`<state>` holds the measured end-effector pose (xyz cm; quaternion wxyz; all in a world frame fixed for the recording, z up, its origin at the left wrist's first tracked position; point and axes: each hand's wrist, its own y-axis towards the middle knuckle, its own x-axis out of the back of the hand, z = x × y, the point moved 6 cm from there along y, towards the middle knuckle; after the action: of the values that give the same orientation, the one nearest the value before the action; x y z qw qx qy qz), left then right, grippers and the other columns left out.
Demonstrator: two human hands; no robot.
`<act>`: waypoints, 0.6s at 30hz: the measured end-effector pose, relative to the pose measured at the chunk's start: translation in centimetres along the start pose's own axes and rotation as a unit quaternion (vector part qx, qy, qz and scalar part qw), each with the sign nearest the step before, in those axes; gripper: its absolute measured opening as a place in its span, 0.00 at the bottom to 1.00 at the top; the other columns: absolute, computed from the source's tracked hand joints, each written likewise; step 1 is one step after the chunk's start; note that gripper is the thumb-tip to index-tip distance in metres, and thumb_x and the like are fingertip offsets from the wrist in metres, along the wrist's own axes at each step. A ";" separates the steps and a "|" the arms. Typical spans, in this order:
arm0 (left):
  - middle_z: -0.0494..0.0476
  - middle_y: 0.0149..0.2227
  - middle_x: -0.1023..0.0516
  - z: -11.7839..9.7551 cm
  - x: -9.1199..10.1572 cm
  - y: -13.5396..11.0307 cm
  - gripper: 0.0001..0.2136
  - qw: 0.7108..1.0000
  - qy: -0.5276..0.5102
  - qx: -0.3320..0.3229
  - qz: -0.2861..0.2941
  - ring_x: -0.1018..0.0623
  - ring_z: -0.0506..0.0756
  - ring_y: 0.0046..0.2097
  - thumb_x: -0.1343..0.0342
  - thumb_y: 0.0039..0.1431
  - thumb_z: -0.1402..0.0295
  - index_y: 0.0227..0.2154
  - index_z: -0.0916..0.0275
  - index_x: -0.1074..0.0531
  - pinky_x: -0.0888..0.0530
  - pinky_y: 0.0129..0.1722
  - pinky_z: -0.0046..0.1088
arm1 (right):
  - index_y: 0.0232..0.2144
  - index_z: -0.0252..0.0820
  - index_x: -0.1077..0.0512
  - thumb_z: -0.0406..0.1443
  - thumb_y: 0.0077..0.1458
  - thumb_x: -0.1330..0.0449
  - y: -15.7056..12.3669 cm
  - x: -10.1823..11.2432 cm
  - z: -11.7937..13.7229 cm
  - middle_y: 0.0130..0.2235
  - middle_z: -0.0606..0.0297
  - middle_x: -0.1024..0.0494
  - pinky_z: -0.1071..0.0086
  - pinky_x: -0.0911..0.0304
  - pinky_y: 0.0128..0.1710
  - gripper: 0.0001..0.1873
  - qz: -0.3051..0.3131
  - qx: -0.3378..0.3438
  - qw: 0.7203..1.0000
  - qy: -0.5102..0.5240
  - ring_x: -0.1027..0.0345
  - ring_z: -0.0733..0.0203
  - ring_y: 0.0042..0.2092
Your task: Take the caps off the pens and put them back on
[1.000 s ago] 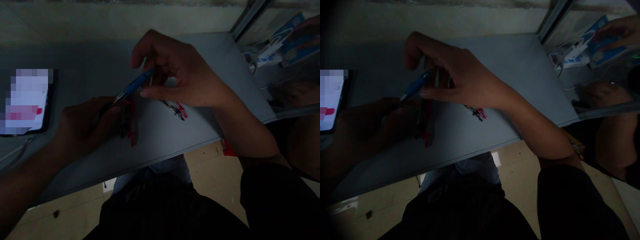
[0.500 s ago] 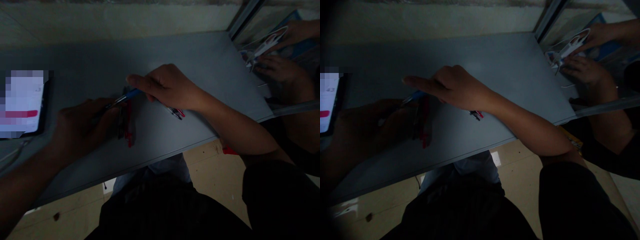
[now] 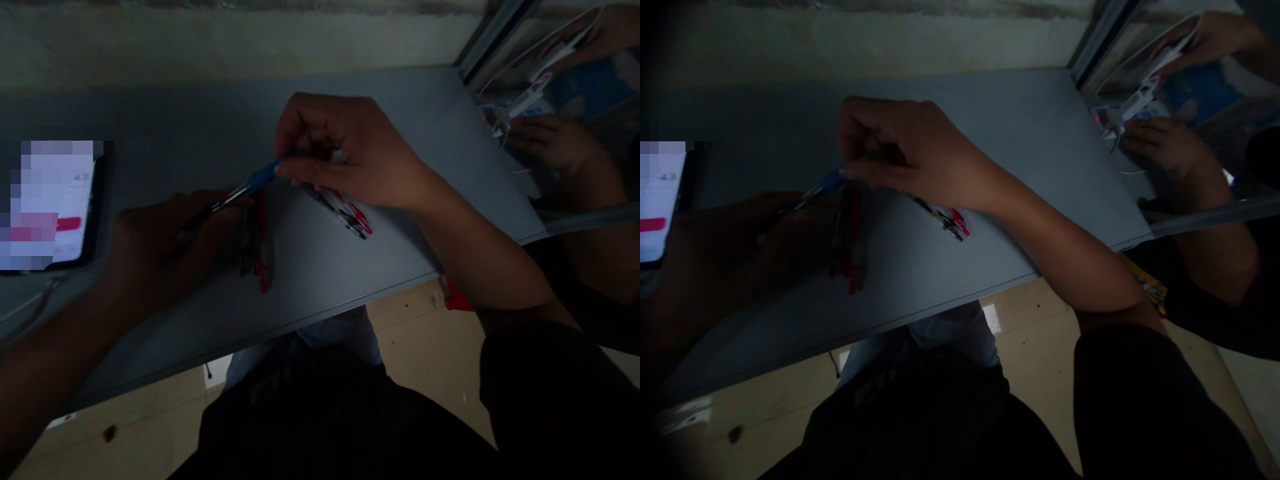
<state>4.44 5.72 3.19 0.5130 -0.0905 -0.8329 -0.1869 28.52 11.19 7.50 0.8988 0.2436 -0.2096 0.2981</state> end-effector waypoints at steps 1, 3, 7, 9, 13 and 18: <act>0.52 0.42 0.10 0.0 0.0 0.0 0.28 1.000 0.001 -0.003 0.000 0.16 0.54 0.35 0.51 0.80 0.45 0.61 0.57 0.15 0.25 0.37 0.27 | 0.40 0.46 0.25 0.53 0.74 0.36 0.0 0.0 0.0 0.35 0.69 0.15 0.68 0.35 0.37 0.19 0.004 0.003 1.000 -0.011 0.25 0.66 0.34; 0.54 0.44 0.09 0.1 0.1 -0.1 0.28 1.000 0.008 -0.007 0.002 0.15 0.56 0.37 0.51 0.80 0.45 0.62 0.58 0.15 0.24 0.39 0.28 | 0.34 0.48 0.29 0.54 0.77 0.41 0.0 -0.1 0.0 0.29 0.70 0.18 0.67 0.34 0.40 0.22 0.009 -0.015 0.999 -0.043 0.26 0.65 0.33; 0.56 0.51 0.08 0.6 0.0 -0.1 0.28 1.000 0.007 -0.012 0.002 0.11 0.60 0.45 0.50 0.80 0.44 0.64 0.57 0.16 0.20 0.45 0.32 | 0.31 0.49 0.35 0.57 0.81 0.50 0.0 -0.4 0.1 0.23 0.72 0.27 0.67 0.35 0.46 0.28 0.022 -0.052 0.994 -0.098 0.29 0.64 0.32; 0.56 0.51 0.08 0.6 0.0 -0.1 0.27 1.000 0.011 -0.024 -0.005 0.11 0.60 0.44 0.50 0.81 0.46 0.64 0.57 0.16 0.20 0.45 0.32 | 0.30 0.49 0.36 0.56 0.82 0.52 0.0 -0.5 0.2 0.24 0.72 0.29 0.66 0.35 0.46 0.29 0.033 -0.054 0.990 -0.125 0.29 0.63 0.32; 0.57 0.53 0.08 0.4 -0.1 -0.1 0.24 0.998 0.028 -0.050 -0.030 0.10 0.59 0.47 0.48 0.83 0.50 0.63 0.59 0.15 0.19 0.47 0.31 | 0.29 0.49 0.36 0.55 0.84 0.53 0.4 -0.7 0.1 0.27 0.70 0.30 0.67 0.36 0.47 0.31 0.044 -0.033 0.988 -0.148 0.28 0.63 0.36; 0.56 0.51 0.08 0.0 0.3 -0.5 0.21 0.991 0.055 -0.095 -0.082 0.10 0.58 0.48 0.46 0.85 0.54 0.62 0.60 0.15 0.20 0.48 0.29 | 0.32 0.47 0.32 0.60 0.82 0.52 0.1 -1.1 -0.1 0.25 0.71 0.31 0.68 0.36 0.42 0.32 0.035 -0.041 0.997 -0.062 0.30 0.64 0.33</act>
<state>4.11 5.25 3.38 0.5301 -0.0594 -0.7865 -0.3113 27.70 10.80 6.86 0.8823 0.2174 -0.2856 0.3044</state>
